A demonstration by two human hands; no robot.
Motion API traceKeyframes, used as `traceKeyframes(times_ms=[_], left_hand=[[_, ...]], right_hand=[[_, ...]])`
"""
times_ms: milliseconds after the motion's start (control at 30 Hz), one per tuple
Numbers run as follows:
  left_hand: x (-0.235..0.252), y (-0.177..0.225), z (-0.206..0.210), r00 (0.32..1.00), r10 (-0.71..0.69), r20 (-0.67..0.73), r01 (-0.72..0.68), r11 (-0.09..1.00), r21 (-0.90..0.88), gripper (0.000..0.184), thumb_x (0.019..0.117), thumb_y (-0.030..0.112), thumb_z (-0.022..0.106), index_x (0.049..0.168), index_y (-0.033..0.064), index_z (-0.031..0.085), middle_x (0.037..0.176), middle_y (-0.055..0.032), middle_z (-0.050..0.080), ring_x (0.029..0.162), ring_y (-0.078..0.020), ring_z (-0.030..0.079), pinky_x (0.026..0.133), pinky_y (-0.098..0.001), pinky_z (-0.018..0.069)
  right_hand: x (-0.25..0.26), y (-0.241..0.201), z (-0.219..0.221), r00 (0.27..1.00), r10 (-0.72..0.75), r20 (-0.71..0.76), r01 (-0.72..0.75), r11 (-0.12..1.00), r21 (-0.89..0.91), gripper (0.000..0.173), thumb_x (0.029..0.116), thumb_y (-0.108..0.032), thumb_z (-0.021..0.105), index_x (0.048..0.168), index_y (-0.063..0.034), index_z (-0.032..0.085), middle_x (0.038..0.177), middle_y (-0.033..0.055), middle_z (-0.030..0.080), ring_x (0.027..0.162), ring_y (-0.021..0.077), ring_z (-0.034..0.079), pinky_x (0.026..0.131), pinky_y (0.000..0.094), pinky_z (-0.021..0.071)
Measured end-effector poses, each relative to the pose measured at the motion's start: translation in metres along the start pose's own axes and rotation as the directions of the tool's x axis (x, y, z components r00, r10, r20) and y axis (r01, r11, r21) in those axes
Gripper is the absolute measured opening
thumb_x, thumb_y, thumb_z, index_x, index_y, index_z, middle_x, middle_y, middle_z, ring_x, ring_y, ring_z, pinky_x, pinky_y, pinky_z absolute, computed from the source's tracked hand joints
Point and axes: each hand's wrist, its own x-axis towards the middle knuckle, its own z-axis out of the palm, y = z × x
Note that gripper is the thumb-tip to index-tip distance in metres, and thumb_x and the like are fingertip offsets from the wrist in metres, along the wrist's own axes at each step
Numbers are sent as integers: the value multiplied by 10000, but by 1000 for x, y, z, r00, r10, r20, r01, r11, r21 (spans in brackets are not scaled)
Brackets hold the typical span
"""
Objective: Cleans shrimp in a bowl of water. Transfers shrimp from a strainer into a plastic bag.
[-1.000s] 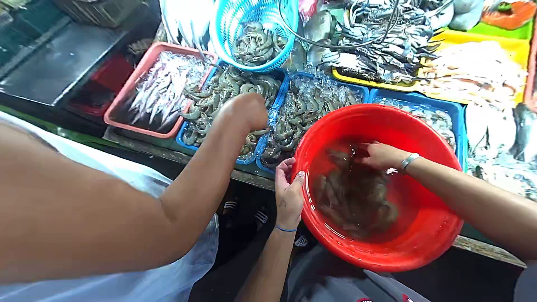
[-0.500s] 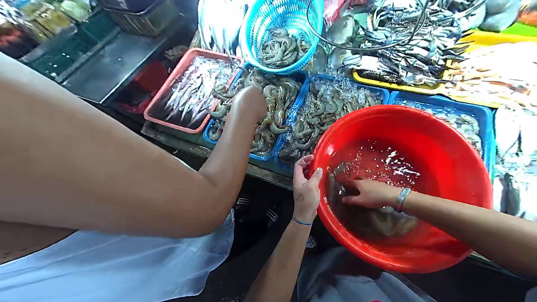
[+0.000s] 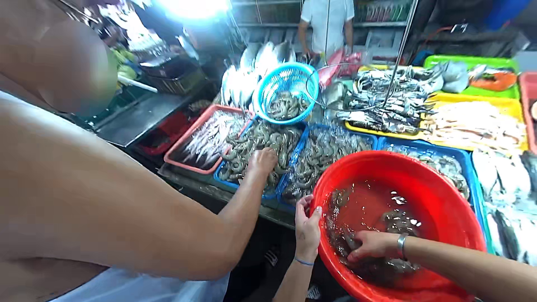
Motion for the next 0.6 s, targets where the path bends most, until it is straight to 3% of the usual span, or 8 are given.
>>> traceKeyframes(times_ms=[100,200,300,433,600], left_hand=[[-1,1,0,1000,-17,-2,17,1000,-23,431,954,18,589,1376,-16,505,1243,-162,632,1114,-215,652,928,-355,580],[-2,0,0,1000,-13,-1,13,999,-33,430,952,18,586,1372,-20,498,1243,-162,628,1114,-208,648,929,-345,574],[-2,-1,0,1000,-4,4,4,999,-37,430,948,8,582,1367,-25,498,1231,-164,633,1094,-212,658,912,-342,583],[-3,-2,0,1000,-15,2,15,999,-49,426,955,1,578,1373,-17,500,1242,-164,633,1096,-215,659,910,-349,587],[-3,-3,-1,1000,-13,0,13,998,-59,421,951,-4,586,1364,-23,502,1231,-167,634,1096,-217,657,914,-343,583]], right_hand=[[1,-3,4,997,56,57,-52,995,-82,565,894,-497,761,1216,-45,657,1047,156,708,981,287,691,906,570,540],[0,-5,8,990,93,104,-78,987,-144,545,895,-470,769,1166,-12,651,1019,168,693,965,293,675,885,575,524],[2,0,11,987,51,156,-32,992,-119,557,905,-401,774,1298,-51,590,1125,166,681,1055,295,666,950,572,519],[1,1,12,986,-27,162,48,991,-127,469,886,-256,795,1259,-41,609,1104,164,680,1017,291,668,924,563,526],[1,4,12,988,-16,155,36,991,-128,416,833,-159,800,1201,-51,638,1046,148,684,954,275,665,865,547,533]])
